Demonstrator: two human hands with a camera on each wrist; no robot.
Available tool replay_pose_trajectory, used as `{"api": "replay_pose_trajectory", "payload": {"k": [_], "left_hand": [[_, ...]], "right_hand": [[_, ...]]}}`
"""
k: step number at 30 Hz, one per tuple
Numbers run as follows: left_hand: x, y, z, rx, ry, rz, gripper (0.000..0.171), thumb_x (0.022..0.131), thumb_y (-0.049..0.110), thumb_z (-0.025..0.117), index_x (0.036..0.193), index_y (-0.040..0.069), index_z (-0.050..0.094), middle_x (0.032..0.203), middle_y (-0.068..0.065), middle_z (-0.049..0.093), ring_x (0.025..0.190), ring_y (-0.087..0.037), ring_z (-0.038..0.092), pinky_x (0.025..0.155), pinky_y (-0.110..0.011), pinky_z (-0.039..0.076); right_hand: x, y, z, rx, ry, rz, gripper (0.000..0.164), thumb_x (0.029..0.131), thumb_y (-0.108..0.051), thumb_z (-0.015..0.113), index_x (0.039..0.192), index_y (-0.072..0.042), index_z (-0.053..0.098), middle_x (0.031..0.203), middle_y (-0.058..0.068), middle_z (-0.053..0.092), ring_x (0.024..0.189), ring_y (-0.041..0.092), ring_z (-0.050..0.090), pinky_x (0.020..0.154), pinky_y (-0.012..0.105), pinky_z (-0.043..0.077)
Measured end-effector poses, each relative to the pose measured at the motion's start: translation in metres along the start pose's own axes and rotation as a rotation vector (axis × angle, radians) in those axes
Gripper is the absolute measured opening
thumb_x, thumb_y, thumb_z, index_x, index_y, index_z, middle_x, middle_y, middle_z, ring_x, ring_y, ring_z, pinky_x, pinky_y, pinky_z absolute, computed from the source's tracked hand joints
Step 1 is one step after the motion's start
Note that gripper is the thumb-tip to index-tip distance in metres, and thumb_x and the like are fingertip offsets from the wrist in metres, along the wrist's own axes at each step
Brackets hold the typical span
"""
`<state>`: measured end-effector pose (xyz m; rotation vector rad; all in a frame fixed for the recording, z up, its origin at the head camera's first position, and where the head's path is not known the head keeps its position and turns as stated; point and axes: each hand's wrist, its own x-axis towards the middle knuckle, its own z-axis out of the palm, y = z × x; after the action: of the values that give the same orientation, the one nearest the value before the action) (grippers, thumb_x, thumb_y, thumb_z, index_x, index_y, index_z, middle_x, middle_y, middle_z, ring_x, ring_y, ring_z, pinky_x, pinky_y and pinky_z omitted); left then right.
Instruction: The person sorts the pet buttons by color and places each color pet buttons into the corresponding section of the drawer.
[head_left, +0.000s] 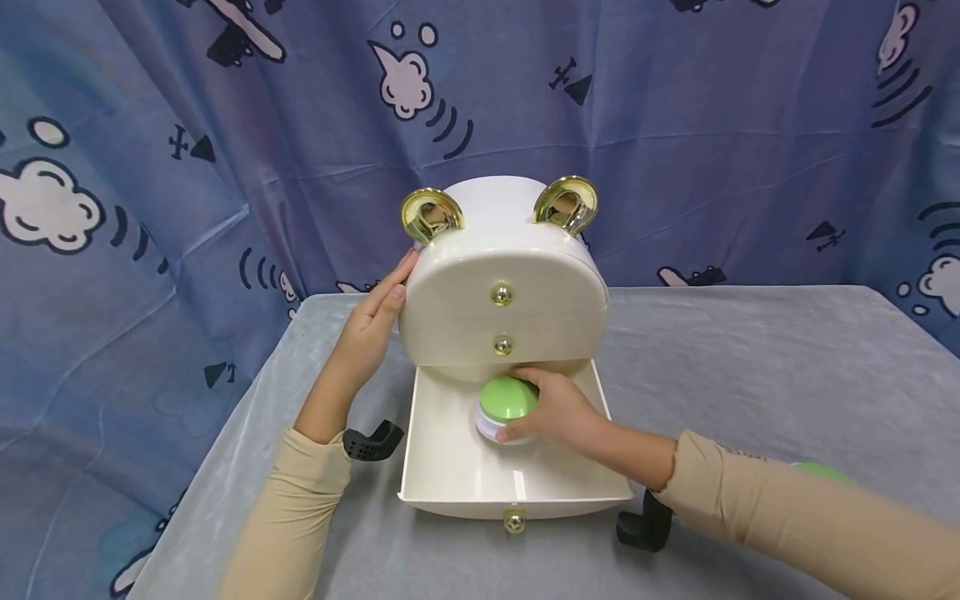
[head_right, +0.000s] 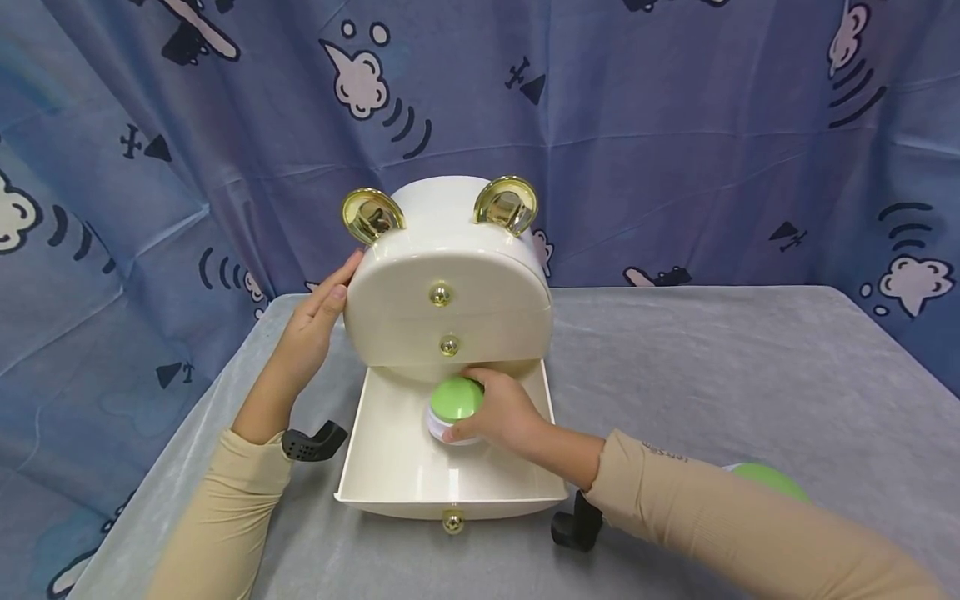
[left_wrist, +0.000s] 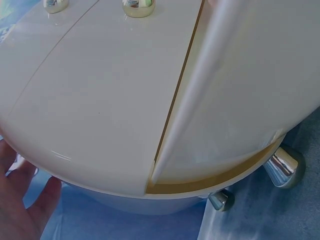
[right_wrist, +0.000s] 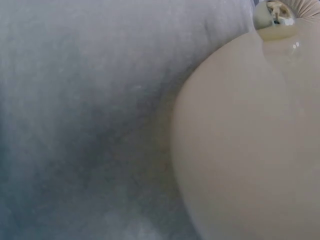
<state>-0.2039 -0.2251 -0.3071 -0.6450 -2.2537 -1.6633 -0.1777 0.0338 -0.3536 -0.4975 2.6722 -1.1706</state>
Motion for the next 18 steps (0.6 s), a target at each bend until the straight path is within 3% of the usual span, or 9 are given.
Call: {"api": "replay_pose_trajectory", "payload": {"k": [14, 18], "left_hand": [[-0.0001, 0.0008, 0.0001, -0.009, -0.003, -0.007, 0.046, 0.110, 0.018, 0.033, 0.154, 0.008, 0.037, 0.165, -0.003, 0.028, 0.154, -0.015, 0.022, 0.128, -0.037, 0.017], [-0.0003, 0.0015, 0.0004, -0.009, -0.002, -0.008, 0.046, 0.109, 0.017, 0.033, 0.154, 0.008, 0.037, 0.165, -0.003, 0.028, 0.153, -0.015, 0.022, 0.127, -0.037, 0.018]], "right_hand": [[0.0032, 0.0017, -0.0067, 0.009, -0.094, -0.001, 0.088, 0.065, -0.011, 0.092, 0.140, 0.008, 0.050, 0.144, 0.023, 0.054, 0.137, 0.038, 0.047, 0.118, 0.050, 0.036], [0.0027, 0.0002, -0.0095, 0.015, -0.083, 0.011, 0.087, 0.064, -0.011, 0.093, 0.139, 0.006, 0.053, 0.142, 0.022, 0.056, 0.135, 0.037, 0.049, 0.118, 0.050, 0.036]]}}
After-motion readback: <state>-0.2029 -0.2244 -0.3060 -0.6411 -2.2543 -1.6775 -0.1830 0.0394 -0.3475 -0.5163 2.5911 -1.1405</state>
